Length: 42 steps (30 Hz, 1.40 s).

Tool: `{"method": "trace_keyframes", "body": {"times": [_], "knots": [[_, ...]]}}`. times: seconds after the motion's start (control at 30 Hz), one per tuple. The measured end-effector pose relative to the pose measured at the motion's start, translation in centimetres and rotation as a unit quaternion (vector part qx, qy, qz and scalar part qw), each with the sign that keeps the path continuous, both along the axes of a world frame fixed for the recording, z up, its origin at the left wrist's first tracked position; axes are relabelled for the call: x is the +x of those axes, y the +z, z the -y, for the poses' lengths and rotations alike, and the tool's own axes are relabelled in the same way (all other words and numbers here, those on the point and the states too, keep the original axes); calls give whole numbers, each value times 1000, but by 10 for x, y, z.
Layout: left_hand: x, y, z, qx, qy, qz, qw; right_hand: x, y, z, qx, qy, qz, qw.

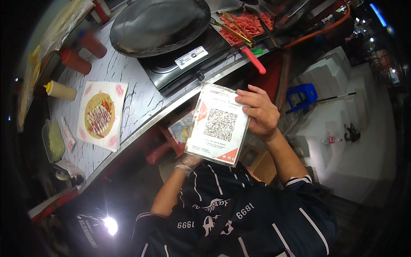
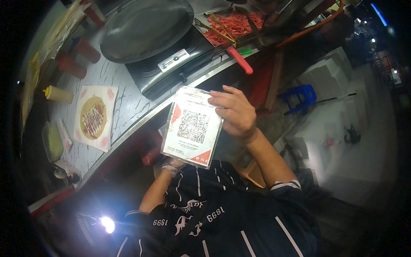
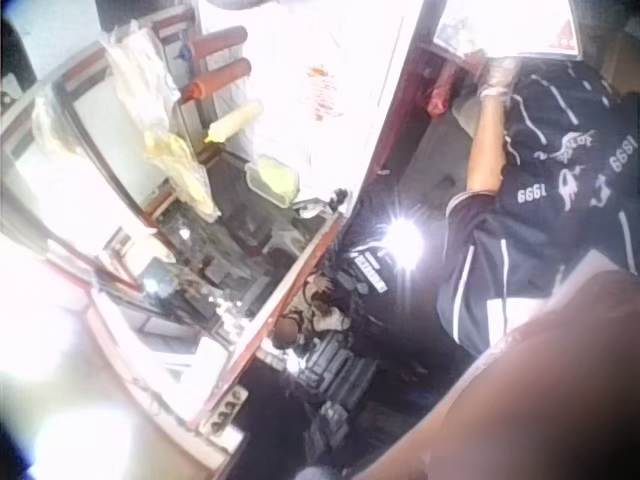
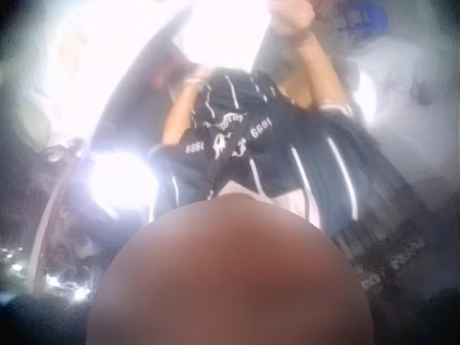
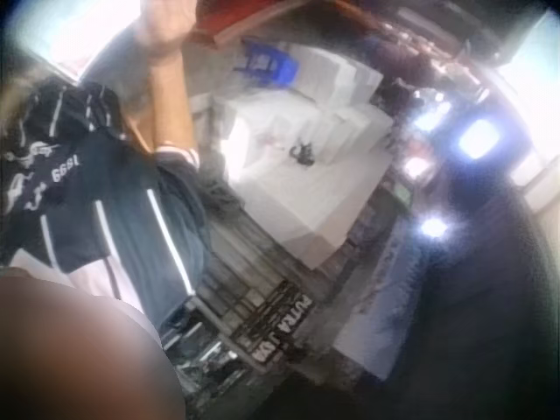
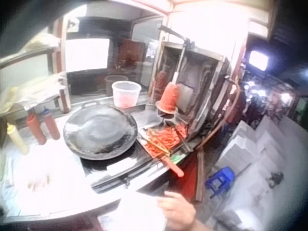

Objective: The person assembles two tacos at a street food stall. They place tortillas on paper, add shredded lettuce and cooked meat, then drizzle red and white sauces before folding the paper to wrap each taco.

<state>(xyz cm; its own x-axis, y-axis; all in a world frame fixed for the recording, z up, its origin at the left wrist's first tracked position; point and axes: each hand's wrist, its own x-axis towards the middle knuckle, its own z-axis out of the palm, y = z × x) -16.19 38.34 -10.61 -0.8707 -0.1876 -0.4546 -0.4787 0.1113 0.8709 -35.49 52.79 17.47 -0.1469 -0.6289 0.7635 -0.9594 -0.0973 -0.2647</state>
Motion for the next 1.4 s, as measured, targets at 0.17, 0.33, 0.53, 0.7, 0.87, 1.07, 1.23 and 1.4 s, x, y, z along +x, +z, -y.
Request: {"method": "trace_keyframes", "body": {"times": [0.17, 0.33, 0.53, 0.7, 0.87, 1.07, 1.23, 1.4], "knots": [[-15, -30, 36, 137, 55, -7, 989, 0, 16, 9, 19, 21, -19, 999], [-45, -51, 78, 466, 78, -185, 862, 13, 43, 36, 87, 172, 204, 960], [25, 71, 98, -56, -76, -37, 995, 57, 68, 146, 121, 290, 363, 877], [200, 200, 132, -119, -52, 31, 991, 136, 121, 297, 210, 383, 115, 892], [321, 294, 193, -118, 113, -98, 982, 309, 170, 484, 67, 546, -78, 831], [394, 341, 319, -201, 453, -194, 847, 504, 200, 614, 35, 537, -109, 836], [432, 315, 404, -830, 305, 80, 460, 558, 180, 619, -42, 564, -100, 818], [464, 285, 452, -800, 424, -7, 425, 568, 168, 626, -10, 611, 19, 791]]}}
